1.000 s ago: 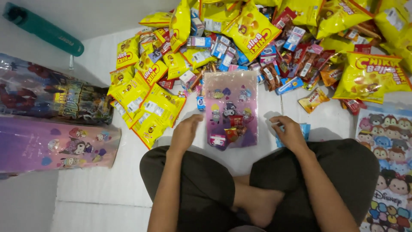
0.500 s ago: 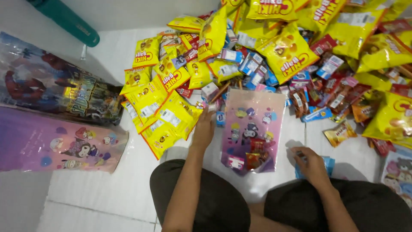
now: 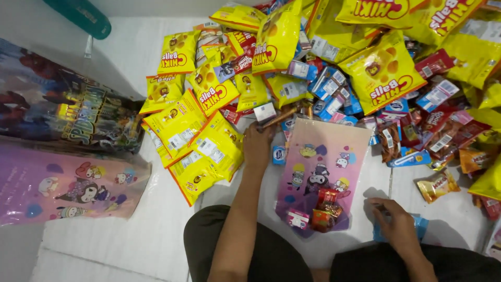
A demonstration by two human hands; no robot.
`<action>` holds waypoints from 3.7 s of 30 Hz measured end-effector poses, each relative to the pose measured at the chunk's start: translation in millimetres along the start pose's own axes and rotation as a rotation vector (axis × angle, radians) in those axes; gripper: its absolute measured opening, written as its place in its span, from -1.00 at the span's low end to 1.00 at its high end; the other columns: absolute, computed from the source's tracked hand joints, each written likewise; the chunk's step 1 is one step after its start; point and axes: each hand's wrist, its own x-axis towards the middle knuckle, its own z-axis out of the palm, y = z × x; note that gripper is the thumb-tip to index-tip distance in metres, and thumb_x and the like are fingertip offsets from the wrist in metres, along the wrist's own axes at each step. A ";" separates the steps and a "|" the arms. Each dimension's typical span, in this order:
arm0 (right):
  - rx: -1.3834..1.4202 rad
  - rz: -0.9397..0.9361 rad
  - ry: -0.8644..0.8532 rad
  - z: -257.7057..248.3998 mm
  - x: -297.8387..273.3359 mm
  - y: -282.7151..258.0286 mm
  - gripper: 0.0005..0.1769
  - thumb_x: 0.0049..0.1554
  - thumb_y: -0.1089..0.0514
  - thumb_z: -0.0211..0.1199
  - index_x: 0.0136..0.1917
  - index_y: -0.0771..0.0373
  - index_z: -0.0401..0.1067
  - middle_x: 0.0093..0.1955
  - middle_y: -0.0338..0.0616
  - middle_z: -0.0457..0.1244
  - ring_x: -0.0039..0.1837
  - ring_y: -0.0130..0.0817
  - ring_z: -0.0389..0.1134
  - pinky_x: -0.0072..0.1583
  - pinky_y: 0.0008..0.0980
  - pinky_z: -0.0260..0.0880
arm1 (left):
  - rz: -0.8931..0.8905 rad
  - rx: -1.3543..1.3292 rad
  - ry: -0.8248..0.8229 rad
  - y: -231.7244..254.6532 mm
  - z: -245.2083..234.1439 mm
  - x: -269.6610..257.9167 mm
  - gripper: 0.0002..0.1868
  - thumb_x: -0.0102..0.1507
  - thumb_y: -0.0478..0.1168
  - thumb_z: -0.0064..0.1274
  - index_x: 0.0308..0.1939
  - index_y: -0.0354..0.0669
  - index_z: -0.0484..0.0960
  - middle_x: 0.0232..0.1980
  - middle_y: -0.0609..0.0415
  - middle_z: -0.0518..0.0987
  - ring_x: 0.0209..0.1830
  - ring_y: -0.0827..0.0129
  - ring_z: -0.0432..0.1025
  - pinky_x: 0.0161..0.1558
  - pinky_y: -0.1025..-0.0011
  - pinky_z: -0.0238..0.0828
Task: Packing individual snack packets from a large pile on the floor into a purple gift bag.
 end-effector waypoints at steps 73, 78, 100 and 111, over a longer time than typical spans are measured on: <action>0.875 -0.105 -0.029 0.2 44.7 -75.6 -0.59 0.09 0.46 0.32 0.21 0.33 0.56 0.14 0.10 0.39 0.22 -0.01 0.38 0.33 0.05 0.31 | -0.303 -1.161 -0.118 61.9 -44.5 -117.3 -0.73 0.24 -0.30 0.21 0.04 -0.12 0.67 0.19 0.07 0.53 0.29 0.20 0.38 0.45 0.05 0.08; 0.858 -0.403 -0.133 -22.9 16.6 -74.6 -0.78 0.05 0.47 0.19 -0.27 0.33 0.64 0.10 0.20 0.40 0.22 0.08 0.39 0.35 0.08 0.23 | 0.073 -1.337 -0.083 44.1 -38.6 -125.4 -0.52 0.20 0.15 0.19 -0.43 -0.23 0.57 0.00 -0.22 0.59 0.15 0.04 0.44 0.28 0.14 0.20; 0.199 -0.500 0.017 21.5 107.0 -68.5 0.07 0.06 0.42 0.23 0.73 0.15 -0.14 0.38 0.05 0.24 0.29 -0.01 0.15 0.37 -0.05 0.04 | 0.022 -1.399 -0.225 46.6 -48.6 -162.4 -0.72 0.17 -0.18 0.26 -0.50 -0.21 0.50 -0.33 -0.13 0.62 -0.14 0.11 0.52 0.08 0.22 0.35; -0.190 -0.643 0.189 38.8 119.9 -110.4 -0.41 0.06 0.15 0.39 0.36 -0.05 0.38 0.35 -0.14 0.15 0.34 0.04 0.14 0.24 0.06 0.26 | -0.018 -1.413 -0.194 57.1 -67.7 -156.4 -0.89 0.10 -0.44 0.05 -0.51 -0.24 0.50 -0.40 -0.15 0.62 -0.15 0.04 0.52 0.12 0.17 0.34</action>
